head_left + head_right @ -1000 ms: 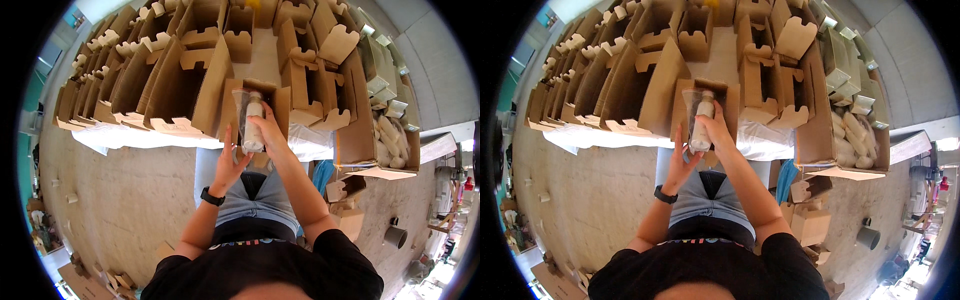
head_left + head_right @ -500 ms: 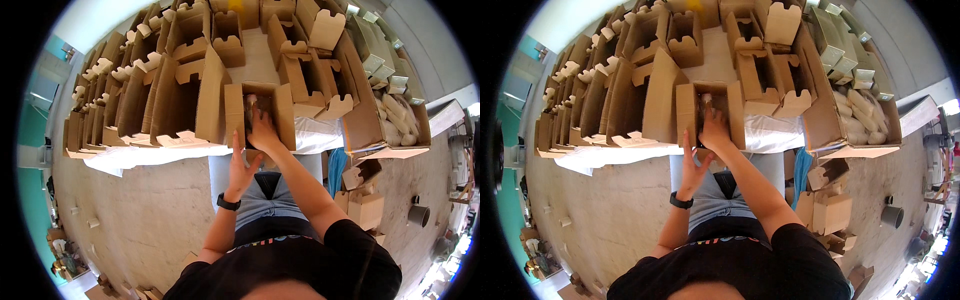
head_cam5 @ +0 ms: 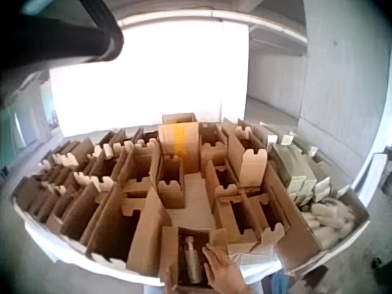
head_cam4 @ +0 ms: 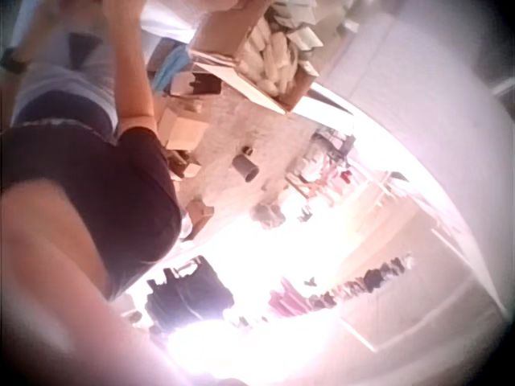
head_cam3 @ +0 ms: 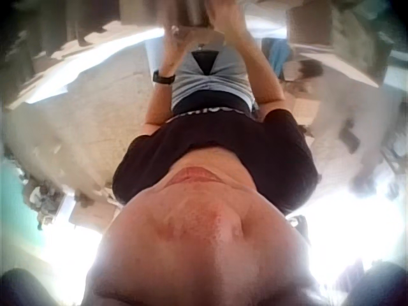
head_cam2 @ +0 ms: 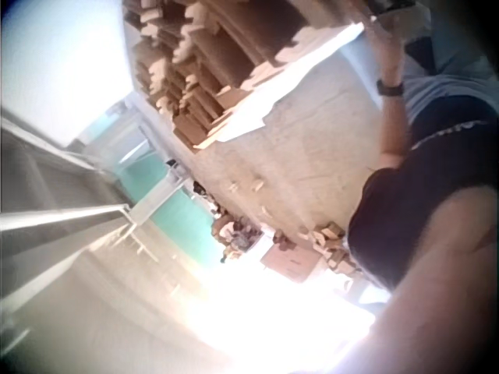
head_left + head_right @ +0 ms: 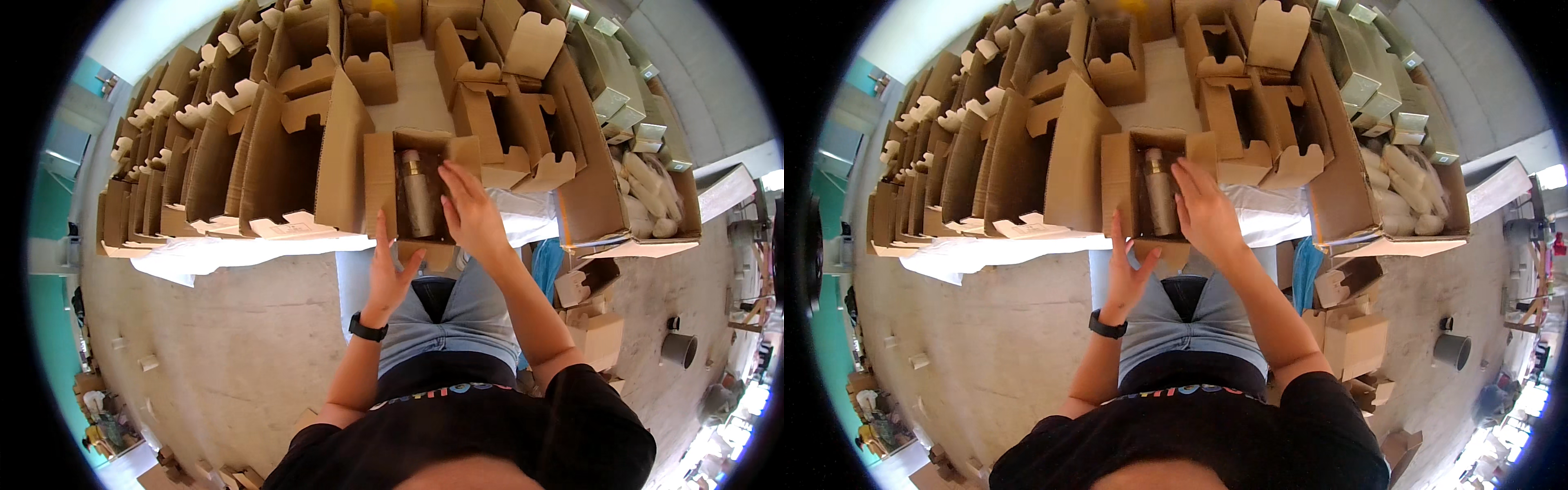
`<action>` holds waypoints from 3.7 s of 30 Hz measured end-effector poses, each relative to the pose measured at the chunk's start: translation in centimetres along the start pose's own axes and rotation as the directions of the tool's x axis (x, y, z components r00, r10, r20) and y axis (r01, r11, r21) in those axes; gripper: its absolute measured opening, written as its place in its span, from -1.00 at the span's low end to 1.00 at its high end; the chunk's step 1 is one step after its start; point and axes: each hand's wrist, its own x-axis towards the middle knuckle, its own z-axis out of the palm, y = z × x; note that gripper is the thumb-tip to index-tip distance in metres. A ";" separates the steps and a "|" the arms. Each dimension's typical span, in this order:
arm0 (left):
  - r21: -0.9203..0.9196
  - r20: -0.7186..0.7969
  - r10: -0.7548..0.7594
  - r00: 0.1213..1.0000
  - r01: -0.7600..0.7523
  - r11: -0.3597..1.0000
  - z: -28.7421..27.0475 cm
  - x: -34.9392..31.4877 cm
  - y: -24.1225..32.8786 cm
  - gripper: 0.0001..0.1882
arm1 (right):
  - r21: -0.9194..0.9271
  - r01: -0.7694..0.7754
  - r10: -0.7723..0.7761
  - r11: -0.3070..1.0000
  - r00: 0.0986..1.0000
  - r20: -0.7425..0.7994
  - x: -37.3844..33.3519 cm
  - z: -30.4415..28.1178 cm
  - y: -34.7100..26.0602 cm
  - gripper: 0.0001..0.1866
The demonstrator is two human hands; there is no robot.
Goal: The person places bottles into individual cardboard packaging inserts, handling the bottles and cardboard inserts one at a time and organizing them on a table.
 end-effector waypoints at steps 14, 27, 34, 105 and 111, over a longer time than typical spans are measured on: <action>0.004 0.037 -0.080 0.996 0.080 0.997 -0.5 0.3 0.3 0.00 | -0.069 0.021 -0.027 0.997 0.996 -0.091 3.8 -0.1 3.9 -0.44; -0.008 0.039 -0.057 0.998 0.058 0.998 -0.4 0.1 -0.5 0.04 | -0.025 0.046 -0.047 0.999 0.997 -0.063 3.3 -0.3 3.6 -0.62; 0.018 0.046 -0.048 0.998 0.047 0.999 -0.4 0.0 -0.4 0.03 | -0.232 0.130 -0.131 0.964 0.991 0.012 2.7 -0.2 3.3 -0.68; -0.103 -0.017 0.194 0.981 -0.195 0.975 0.1 1.2 -2.6 -0.53 | 0.801 -0.284 0.558 0.528 0.826 -0.075 -8.1 1.6 -1.2 -0.56; -0.204 -0.084 0.122 0.989 -0.136 0.969 1.2 1.5 -1.6 -0.67 | 0.815 -0.363 0.648 0.452 0.762 -0.020 -8.9 2.2 -2.0 -0.65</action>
